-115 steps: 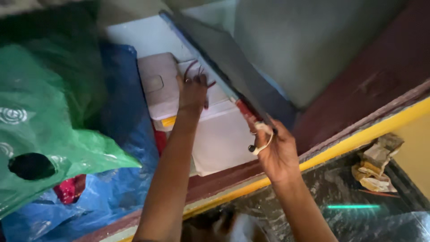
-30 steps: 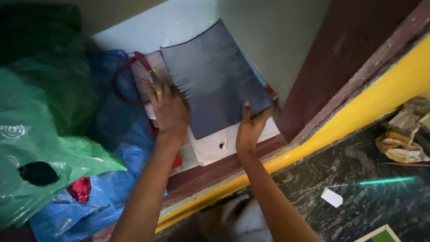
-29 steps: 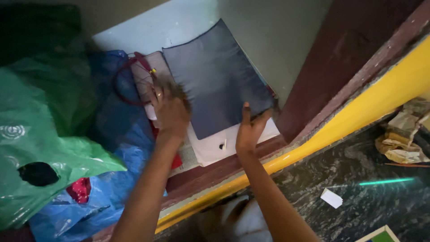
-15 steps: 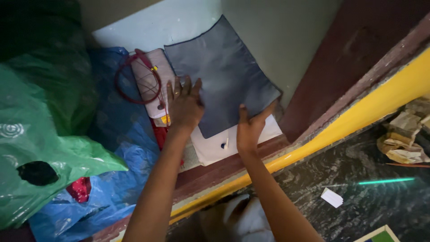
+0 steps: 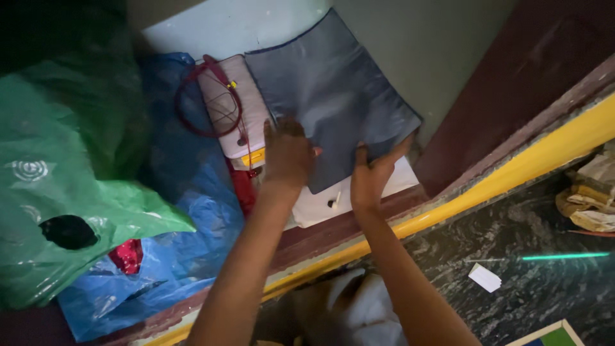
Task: The person tidies a built-in wall shelf unit by rearranging paper documents, moving plastic folders, shuffling cosmetic bottles and containers, and positioning a small plastic basket of personal items.
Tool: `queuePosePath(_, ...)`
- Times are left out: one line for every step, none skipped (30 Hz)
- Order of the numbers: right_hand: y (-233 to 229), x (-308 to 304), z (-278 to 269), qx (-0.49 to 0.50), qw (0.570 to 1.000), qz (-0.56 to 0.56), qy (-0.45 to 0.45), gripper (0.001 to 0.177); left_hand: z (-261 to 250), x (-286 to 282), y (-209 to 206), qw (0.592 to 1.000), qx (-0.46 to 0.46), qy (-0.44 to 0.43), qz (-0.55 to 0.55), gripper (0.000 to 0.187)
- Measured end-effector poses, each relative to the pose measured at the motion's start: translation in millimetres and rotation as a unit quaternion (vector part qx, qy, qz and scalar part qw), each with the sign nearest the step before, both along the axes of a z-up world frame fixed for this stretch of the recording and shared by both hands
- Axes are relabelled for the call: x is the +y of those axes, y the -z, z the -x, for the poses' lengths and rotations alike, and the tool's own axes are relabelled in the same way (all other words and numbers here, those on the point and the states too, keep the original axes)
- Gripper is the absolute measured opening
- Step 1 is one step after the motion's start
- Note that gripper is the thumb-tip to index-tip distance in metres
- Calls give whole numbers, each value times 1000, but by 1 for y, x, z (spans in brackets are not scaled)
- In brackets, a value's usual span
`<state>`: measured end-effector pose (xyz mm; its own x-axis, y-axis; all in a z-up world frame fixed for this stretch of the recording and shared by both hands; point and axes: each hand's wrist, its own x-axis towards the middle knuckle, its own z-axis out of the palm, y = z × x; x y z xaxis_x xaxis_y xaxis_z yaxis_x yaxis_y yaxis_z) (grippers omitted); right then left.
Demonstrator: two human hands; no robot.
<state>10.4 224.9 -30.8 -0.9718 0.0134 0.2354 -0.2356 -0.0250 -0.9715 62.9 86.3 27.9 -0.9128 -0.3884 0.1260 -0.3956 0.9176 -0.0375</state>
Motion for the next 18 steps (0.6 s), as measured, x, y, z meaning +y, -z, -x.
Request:
queuePosePath(0, 0, 0, 24, 1000, 4, 1, 94, 3, 2, 2, 1000, 1, -1, 0, 48)
queuePosePath(0, 0, -1, 48, 999, 9, 2, 93, 6, 4, 5, 1000, 29, -2, 11, 42)
queuePosePath(0, -1, -1, 49, 999, 10, 1, 93, 9, 4, 8, 998, 57, -2, 23, 36)
queuePosePath(0, -1, -1, 47, 999, 8, -7, 91, 11, 4, 11, 998, 58, -2, 24, 36)
queuePosePath(0, 0, 0, 46, 999, 6, -16, 89, 13, 3, 16, 998, 48, -19, 41, 40)
queuePosePath(1, 2, 0, 48, 999, 7, -17, 89, 14, 2, 21, 997, 38, -36, 58, 45)
queuePosePath(2, 4, 0, 87, 996, -16, -18, 91, 15, 0, 27, 997, 41, -36, 59, 45)
queuePosePath(5, 7, -1, 125, 991, -39, -20, 92, 15, -2, 34, 998, 26, -39, 40, 47)
queuePosePath(7, 11, 2, 132, 990, -37, -20, 92, 17, -4, 40, 999, 14, -41, 21, 49)
queuePosePath(11, 15, 4, 25, 995, -79, -49, 93, 9, -11, 47, 999, 20, -41, 22, 49)
queuePosePath(12, 20, 12, -76, 987, -121, -79, 95, -2, -22, 49, 989, 139, 36, -32, 62)
queuePosePath(14, 26, 18, -53, 987, -117, -100, 81, -13, -27, 51, 957, 255, 113, -84, 77)
queuePosePath(16, 32, 21, -28, 986, -114, -121, 69, -27, -28, 52, 944, 278, 118, -137, 73)
queuePosePath(19, 43, 19, -80, 982, -102, -136, 70, -43, -22, 53, 927, 299, 124, -190, 69)
queuePosePath(22, 51, 13, -133, 975, -87, -154, 71, -62, -12, 52, 925, 291, 104, -221, 68)
queuePosePath(25, 57, 11, -122, 977, -82, -154, 71, -81, -1, 50, 922, 282, 85, -252, 67)
queuePosePath(32, 62, 7, -117, 977, -78, -159, 68, -101, 10, 47, 918, 302, 107, -236, 65)
queuePosePath(40, 68, 2, -111, 977, -77, -166, 65, -120, 22, 44, 912, 321, 130, -219, 62)
